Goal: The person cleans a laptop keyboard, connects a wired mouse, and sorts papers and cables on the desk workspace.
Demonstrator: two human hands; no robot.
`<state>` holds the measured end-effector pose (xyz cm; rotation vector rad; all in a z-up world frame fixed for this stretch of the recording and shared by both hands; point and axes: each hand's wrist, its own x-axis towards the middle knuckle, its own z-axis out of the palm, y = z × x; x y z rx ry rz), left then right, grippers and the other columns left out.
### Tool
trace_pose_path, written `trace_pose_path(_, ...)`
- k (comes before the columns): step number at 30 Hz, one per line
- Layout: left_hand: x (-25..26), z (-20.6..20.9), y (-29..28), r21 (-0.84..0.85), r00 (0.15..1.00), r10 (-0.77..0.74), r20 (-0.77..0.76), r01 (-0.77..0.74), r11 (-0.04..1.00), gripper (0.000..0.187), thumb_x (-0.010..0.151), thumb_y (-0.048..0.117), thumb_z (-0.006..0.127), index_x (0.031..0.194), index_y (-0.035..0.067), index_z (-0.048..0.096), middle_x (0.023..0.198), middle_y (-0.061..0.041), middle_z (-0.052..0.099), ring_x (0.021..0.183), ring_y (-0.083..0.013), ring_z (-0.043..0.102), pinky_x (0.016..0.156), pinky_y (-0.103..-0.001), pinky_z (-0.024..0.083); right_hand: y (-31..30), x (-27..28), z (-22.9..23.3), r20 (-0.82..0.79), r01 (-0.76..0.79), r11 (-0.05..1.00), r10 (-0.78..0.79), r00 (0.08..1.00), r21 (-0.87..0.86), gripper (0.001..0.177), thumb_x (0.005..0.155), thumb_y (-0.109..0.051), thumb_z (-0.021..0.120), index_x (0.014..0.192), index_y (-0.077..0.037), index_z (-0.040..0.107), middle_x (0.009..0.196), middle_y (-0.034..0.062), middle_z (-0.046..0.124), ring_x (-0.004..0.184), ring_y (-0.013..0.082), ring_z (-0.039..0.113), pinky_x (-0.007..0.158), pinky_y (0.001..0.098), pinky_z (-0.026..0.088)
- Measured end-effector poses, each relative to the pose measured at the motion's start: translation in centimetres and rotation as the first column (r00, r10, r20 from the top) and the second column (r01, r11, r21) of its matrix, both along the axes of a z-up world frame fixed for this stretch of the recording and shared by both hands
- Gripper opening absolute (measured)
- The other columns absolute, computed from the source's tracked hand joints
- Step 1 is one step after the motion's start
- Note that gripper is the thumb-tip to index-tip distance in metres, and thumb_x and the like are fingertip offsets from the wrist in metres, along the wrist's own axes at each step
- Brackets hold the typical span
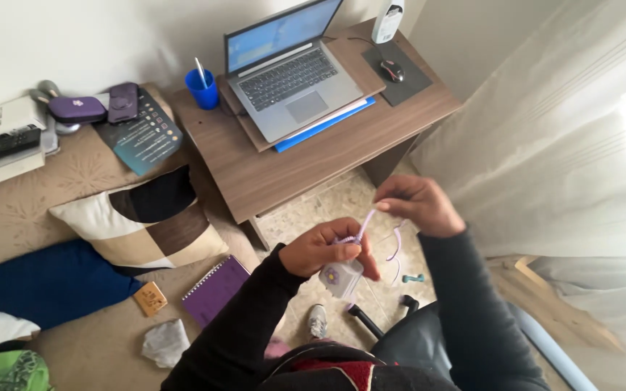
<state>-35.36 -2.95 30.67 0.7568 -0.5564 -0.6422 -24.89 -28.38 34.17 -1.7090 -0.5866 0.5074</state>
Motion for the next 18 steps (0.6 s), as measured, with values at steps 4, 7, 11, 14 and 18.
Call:
trace_pose_path(4, 1.6, 0.5, -1.9, -0.029, 0.995, 0.09, 0.032, -0.089, 0.996, 0.04, 0.107, 0.021, 0.063, 0.141, 0.002, 0.054, 0.12, -0.018, 0.074, 0.117, -0.0325, 0.071, 0.105, -0.045, 0.058, -0.9, 0.5, -8.3, -0.22, 0.079, 0.986, -0.045, 0.974, 0.15, 0.019, 0.106, -0.017, 0.067, 0.105, 0.001, 0.074, 0.084, 0.0055, 0.068, 0.074, 0.011, 0.061, 0.065, 0.0264, 0.051)
trace_pose_path(7, 2.7, 1.2, -2.2, -0.109, 0.975, 0.221, -0.027, -0.223, 0.969, 0.046, 0.102, 0.017, 0.067, 0.144, 0.004, 0.054, 0.138, -0.017, 0.067, 0.127, -0.033, 0.068, 0.102, -0.049, 0.058, 0.5, 0.2, -9.5, -0.369, 0.08, 0.915, 0.079, 0.926, 0.395, 0.017, 0.103, -0.014, 0.061, 0.113, -0.002, 0.067, 0.096, 0.0029, 0.07, 0.085, 0.0093, 0.065, 0.072, 0.0246, 0.054)
trace_pose_path(11, 4.3, 1.4, -1.8, -0.049, 0.916, 0.392, 0.088, -0.389, 0.92, 0.062, 0.1, 0.012, 0.069, 0.156, 0.015, 0.043, 0.152, -0.014, 0.057, 0.139, -0.03, 0.058, 0.109, -0.051, 0.055, 1.7, 0.3, -10.8, -0.463, 0.216, 0.914, -0.036, 0.885, 0.342, 0.02, 0.101, -0.016, 0.057, 0.113, -0.003, 0.066, 0.087, 0.0037, 0.071, 0.067, 0.0101, 0.066, 0.056, 0.024, 0.052)
trace_pose_path(14, 6.0, 1.0, -1.6, -0.071, 0.846, 0.505, 0.173, -0.5, 0.863, 0.067, 0.103, 0.015, 0.067, 0.162, 0.019, 0.035, 0.152, -0.016, 0.058, 0.14, -0.0307, 0.059, 0.114, -0.052, 0.054, 2.3, 0.4, -10.7, -0.352, 0.195, 0.946, -0.096, 0.931, 0.259, 0.024, 0.107, -0.023, 0.054, 0.116, -0.005, 0.068, 0.077, 0.0022, 0.067, 0.056, 0.0067, 0.059, 0.047, 0.0211, 0.046)
trace_pose_path(18, 8.7, 0.0, -1.5, -0.206, 0.721, 0.677, 0.144, -0.648, 0.734, 0.069, 0.111, 0.018, 0.061, 0.169, 0.019, 0.024, 0.141, -0.017, 0.066, 0.135, -0.0336, 0.063, 0.119, -0.051, 0.052, 3.6, 0.7, -8.4, 0.073, 0.089, 0.986, -0.08, 0.994, -0.14, 0.023, 0.102, -0.017, 0.057, 0.108, -0.003, 0.074, 0.068, 0.0048, 0.067, 0.056, 0.0086, 0.061, 0.051, 0.025, 0.049)
